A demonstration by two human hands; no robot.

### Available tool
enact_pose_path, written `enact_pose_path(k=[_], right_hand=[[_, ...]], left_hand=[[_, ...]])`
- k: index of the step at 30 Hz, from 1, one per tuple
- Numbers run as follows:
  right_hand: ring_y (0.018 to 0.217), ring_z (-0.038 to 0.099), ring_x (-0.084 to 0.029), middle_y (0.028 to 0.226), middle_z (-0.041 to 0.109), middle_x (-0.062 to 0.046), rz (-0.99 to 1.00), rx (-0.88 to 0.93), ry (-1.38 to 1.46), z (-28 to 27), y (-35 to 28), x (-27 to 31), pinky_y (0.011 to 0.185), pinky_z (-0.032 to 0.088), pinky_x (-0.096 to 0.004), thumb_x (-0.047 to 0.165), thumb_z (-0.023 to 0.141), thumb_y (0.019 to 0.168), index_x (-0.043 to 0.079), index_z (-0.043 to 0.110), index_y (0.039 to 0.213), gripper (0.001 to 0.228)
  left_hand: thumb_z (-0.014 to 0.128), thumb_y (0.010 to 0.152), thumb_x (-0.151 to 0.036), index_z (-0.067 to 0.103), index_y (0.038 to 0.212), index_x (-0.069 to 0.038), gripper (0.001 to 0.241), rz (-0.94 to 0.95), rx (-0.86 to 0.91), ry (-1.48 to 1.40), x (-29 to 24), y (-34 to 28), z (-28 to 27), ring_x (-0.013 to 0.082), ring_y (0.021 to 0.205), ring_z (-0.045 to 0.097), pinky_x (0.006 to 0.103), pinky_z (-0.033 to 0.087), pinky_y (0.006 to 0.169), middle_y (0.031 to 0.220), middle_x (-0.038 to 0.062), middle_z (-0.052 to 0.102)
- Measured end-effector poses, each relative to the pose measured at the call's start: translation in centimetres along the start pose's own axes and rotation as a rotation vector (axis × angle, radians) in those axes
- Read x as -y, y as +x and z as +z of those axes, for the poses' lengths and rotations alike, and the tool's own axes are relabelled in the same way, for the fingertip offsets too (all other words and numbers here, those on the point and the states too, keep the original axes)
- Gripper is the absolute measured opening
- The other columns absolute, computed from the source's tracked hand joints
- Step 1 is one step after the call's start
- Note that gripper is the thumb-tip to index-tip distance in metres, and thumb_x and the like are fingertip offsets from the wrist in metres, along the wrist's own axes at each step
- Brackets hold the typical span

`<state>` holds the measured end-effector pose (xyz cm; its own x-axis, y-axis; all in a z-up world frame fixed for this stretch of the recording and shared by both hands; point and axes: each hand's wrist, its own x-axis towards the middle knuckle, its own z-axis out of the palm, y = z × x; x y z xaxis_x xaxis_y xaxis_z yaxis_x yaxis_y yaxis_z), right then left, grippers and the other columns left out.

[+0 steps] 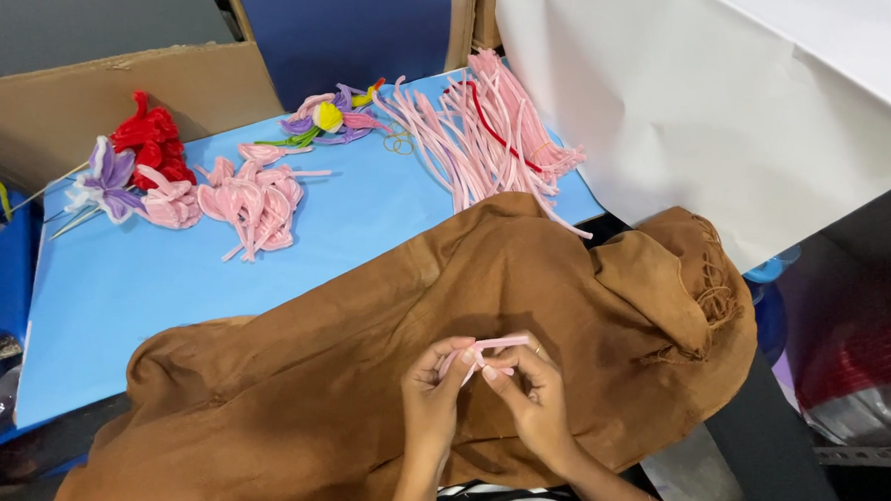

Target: The person sits with a brown cloth draped over their lap and uses their hands to twist and fold pink pipe cleaners into a flower shape. They manipulate the pipe cleaner by bending and wrapping it around itself to form petals, while other finished flowers and materials are visible on a blue table in the background.

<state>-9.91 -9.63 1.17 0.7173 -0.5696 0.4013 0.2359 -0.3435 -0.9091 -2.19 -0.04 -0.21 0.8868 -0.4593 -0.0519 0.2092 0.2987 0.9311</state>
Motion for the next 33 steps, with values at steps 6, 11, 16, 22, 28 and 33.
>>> enact_pose_path(k=[6, 11, 16, 22, 28, 33], right_hand=[[0.084, 0.058, -0.016, 0.086, 0.063, -0.002, -0.020, 0.000, 0.010, 0.2, -0.3, -0.2, 0.077, 0.045, -0.028, 0.018, 0.065, 0.087, 0.009, 0.067, 0.076, 0.014], [0.080, 0.056, -0.014, 0.081, 0.060, -0.001, 0.003, 0.014, 0.056, 0.4, -0.3, -0.1, 0.074, 0.045, -0.026, 0.015, 0.067, 0.086, 0.009, 0.068, 0.076, 0.012], [0.081, 0.058, -0.014, 0.084, 0.061, -0.002, 0.042, 0.039, 0.127, 0.4, -0.6, -0.4, 0.077, 0.045, -0.026, 0.017, 0.067, 0.086, 0.009, 0.068, 0.076, 0.012], [0.072, 0.056, -0.014, 0.076, 0.061, -0.004, 0.113, 0.070, 0.225, 0.4, -0.7, -0.5, 0.071, 0.045, -0.025, 0.017, 0.065, 0.087, 0.006, 0.069, 0.078, 0.015], [0.052, 0.057, -0.016, 0.079, 0.059, -0.010, 0.065, -0.052, 0.345, 1.1, -1.9, -1.5, 0.053, 0.051, -0.023, 0.006, 0.066, 0.085, -0.001, 0.072, 0.086, 0.009], [0.066, 0.059, -0.014, 0.075, 0.059, -0.009, -0.046, -0.103, 0.142, 0.8, -2.1, -0.4, 0.047, 0.061, -0.021, 0.008, 0.070, 0.080, 0.003, 0.071, 0.077, 0.006]], left_hand=[[0.069, 0.085, -0.010, 0.073, 0.093, -0.004, 0.011, -0.012, -0.018, -0.035, 0.7, -0.3, -0.3, 0.0118, 0.078, 0.065, 0.0237, 0.050, 0.073, 0.085, 0.006, 0.073], [0.069, 0.085, -0.011, 0.073, 0.093, -0.004, 0.011, -0.061, -0.049, -0.073, 0.5, -0.7, -0.2, 0.0128, 0.079, 0.065, 0.0253, 0.049, 0.074, 0.084, 0.006, 0.072], [0.070, 0.084, -0.011, 0.072, 0.094, -0.004, 0.013, -0.100, -0.072, -0.119, 0.8, -1.2, -0.4, 0.0139, 0.079, 0.065, 0.0261, 0.050, 0.074, 0.084, 0.008, 0.073], [0.070, 0.084, -0.008, 0.071, 0.095, -0.002, 0.013, -0.089, -0.132, -0.159, 1.4, -1.1, -0.6, 0.0145, 0.077, 0.064, 0.0259, 0.050, 0.073, 0.082, 0.010, 0.072], [0.071, 0.082, -0.004, 0.068, 0.100, 0.002, 0.019, -0.162, -0.218, -0.288, 1.8, -1.1, -0.7, 0.0162, 0.075, 0.061, 0.0271, 0.048, 0.071, 0.084, 0.013, 0.070], [0.073, 0.080, -0.003, 0.070, 0.098, 0.002, 0.019, -0.164, -0.213, -0.269, 1.4, -1.5, -0.6, 0.0193, 0.085, 0.067, 0.0286, 0.051, 0.078, 0.089, 0.015, 0.073]])
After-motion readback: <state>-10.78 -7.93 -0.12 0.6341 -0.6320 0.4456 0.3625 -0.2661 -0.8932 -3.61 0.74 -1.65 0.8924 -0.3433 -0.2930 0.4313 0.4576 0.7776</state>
